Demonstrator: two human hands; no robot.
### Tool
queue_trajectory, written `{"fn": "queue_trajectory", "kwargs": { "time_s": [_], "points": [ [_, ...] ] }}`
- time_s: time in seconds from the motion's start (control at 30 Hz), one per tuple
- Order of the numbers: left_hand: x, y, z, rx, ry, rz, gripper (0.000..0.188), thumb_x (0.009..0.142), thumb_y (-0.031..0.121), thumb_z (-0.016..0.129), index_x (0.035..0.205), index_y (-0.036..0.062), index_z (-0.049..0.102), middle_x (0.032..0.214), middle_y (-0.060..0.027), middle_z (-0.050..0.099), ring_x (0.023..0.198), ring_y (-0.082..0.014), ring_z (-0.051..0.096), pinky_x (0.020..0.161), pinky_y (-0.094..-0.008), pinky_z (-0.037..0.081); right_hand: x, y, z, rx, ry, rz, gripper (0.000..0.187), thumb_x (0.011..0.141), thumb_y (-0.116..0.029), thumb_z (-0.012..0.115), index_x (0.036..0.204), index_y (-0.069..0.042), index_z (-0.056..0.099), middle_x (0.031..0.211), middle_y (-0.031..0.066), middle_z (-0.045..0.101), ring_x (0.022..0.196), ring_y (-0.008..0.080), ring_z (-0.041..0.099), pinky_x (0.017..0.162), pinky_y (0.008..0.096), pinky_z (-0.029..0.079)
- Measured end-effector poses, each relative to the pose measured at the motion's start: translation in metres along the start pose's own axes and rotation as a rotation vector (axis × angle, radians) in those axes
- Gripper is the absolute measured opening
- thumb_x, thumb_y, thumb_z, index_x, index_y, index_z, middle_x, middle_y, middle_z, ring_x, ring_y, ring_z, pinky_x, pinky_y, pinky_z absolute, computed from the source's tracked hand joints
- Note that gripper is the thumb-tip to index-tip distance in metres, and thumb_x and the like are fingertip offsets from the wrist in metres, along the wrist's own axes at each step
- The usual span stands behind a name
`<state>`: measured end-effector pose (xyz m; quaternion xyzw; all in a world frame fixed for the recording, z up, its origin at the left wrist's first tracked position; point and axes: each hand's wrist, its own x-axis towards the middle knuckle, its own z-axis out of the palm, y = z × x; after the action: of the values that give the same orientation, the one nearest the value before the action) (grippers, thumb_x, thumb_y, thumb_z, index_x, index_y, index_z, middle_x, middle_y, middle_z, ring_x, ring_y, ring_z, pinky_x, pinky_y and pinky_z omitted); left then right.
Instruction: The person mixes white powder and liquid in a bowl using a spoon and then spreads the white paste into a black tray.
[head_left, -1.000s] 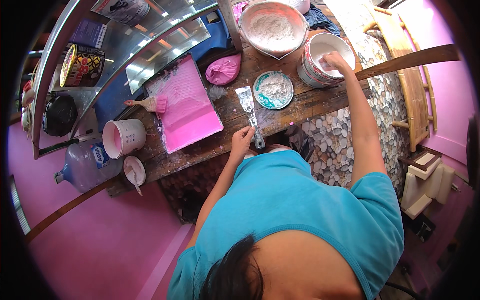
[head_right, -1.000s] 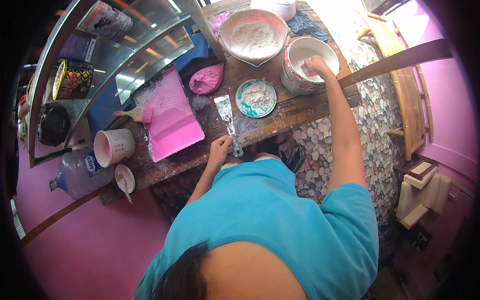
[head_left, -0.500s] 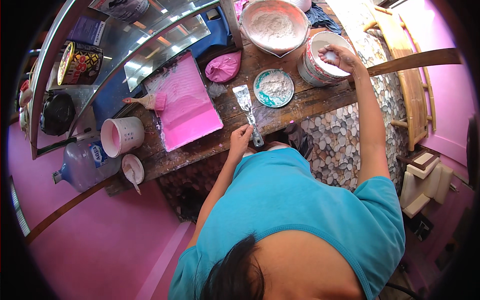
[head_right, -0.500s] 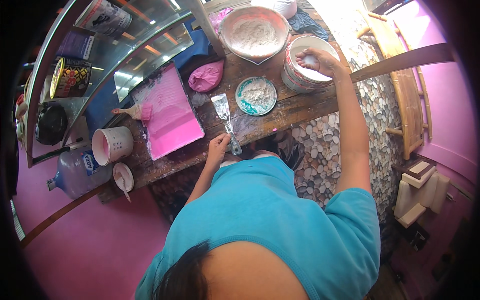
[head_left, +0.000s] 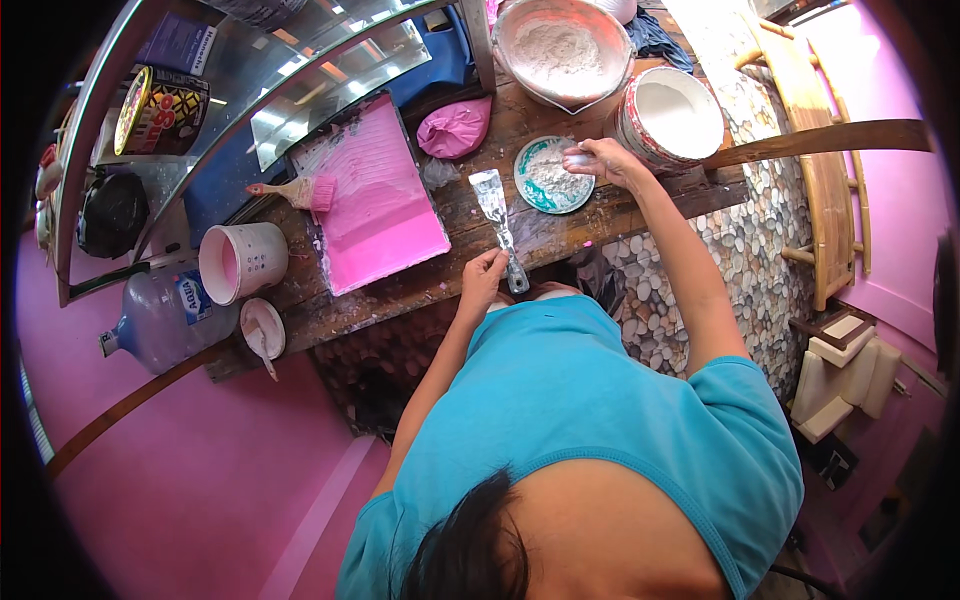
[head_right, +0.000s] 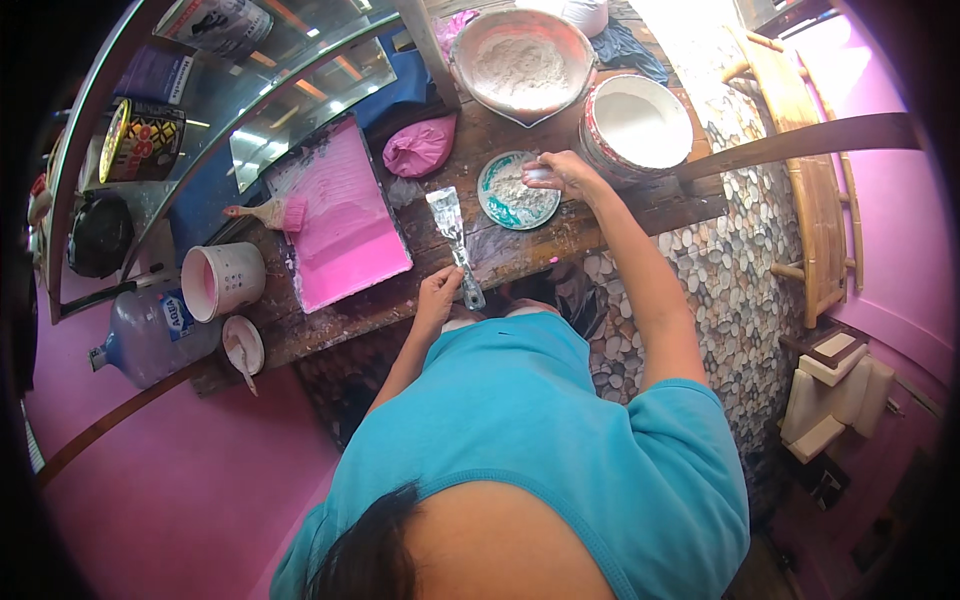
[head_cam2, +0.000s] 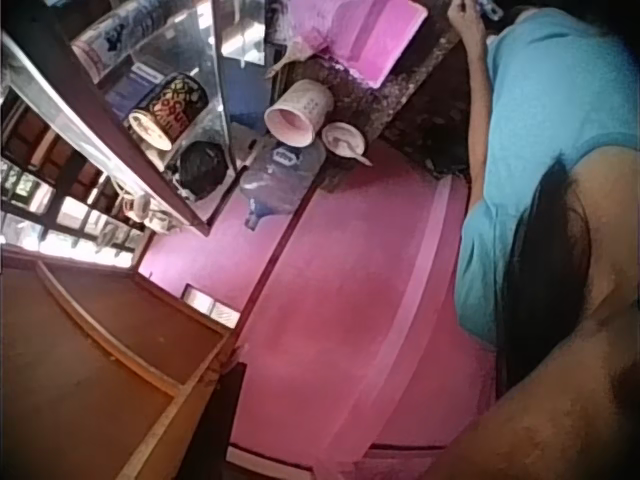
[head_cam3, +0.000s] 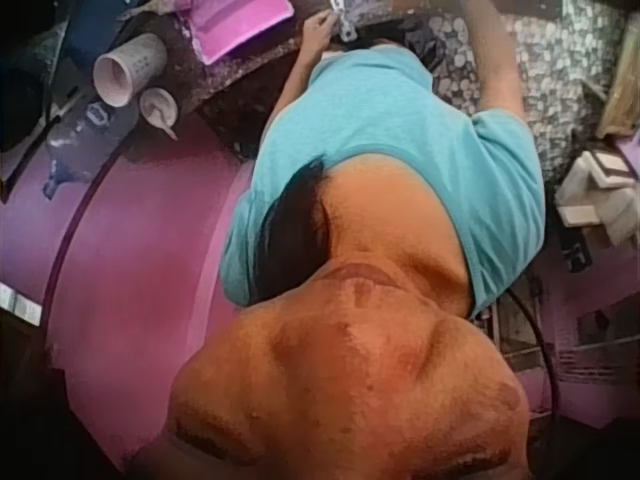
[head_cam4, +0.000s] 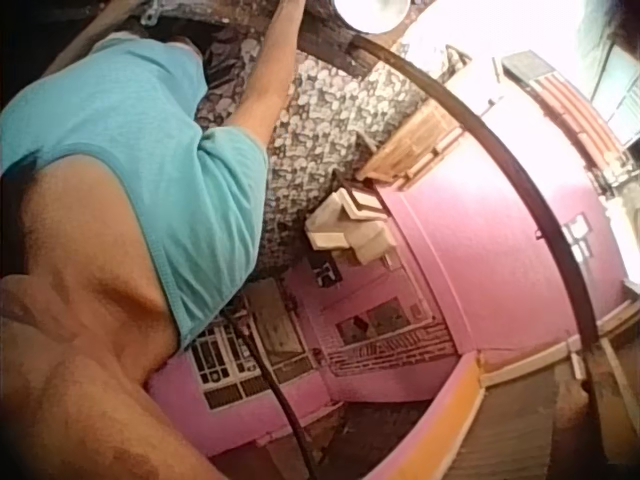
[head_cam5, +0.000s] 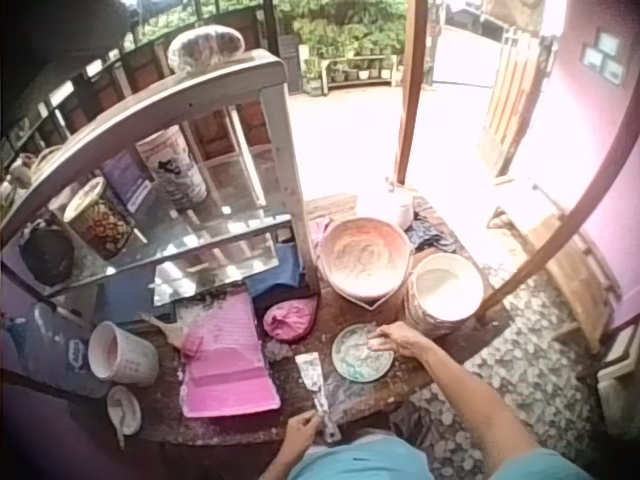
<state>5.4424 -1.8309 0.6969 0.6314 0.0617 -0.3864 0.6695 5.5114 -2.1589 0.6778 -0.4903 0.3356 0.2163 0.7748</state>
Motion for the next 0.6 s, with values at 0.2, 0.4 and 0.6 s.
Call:
{"fn": "queue_trajectory", "kwargs": {
  "time_s": [0.2,0.4,0.6],
  "points": [
    [-0.002,-0.001,-0.004,0.018,-0.005,0.014,0.026,0.091,0.022,0.053,0.084,-0.0018,0.063,0.072,0.005,0.054,0.067,-0.0031,0.043,0.061,-0.0216,0.036,0.034,0.046,0.004,-0.27,0.228,-0.174,0.032,0.089,-0.014,0.045,0.101,0.012,0.058,0.099,0.0188,0.063,0.086,0.0247,0.064,0.073,0.0309,0.054],
    [0.006,-0.013,-0.009,0.176,-0.058,0.016,0.027,0.092,0.024,0.052,0.085,-0.0007,0.062,0.074,0.0051,0.054,0.071,-0.0028,0.044,0.066,-0.0204,0.036,-0.021,0.031,0.046,-1.07,0.413,-0.475,0.025,0.083,-0.013,0.05,0.097,0.002,0.065,0.088,0.0248,0.063,0.083,0.0337,0.064,0.075,0.0385,0.05],
    [0.028,-0.031,0.005,0.094,-0.208,0.039,0.028,0.093,0.027,0.051,0.092,0.0008,0.062,0.081,0.0061,0.054,0.077,-0.0022,0.044,0.071,-0.0194,0.036,-0.076,0.049,0.076,-0.789,0.376,-0.482,0.031,0.086,-0.024,0.055,0.102,0.001,0.064,0.092,0.0199,0.066,0.088,0.0275,0.064,0.078,0.0355,0.047]
  ]
}}
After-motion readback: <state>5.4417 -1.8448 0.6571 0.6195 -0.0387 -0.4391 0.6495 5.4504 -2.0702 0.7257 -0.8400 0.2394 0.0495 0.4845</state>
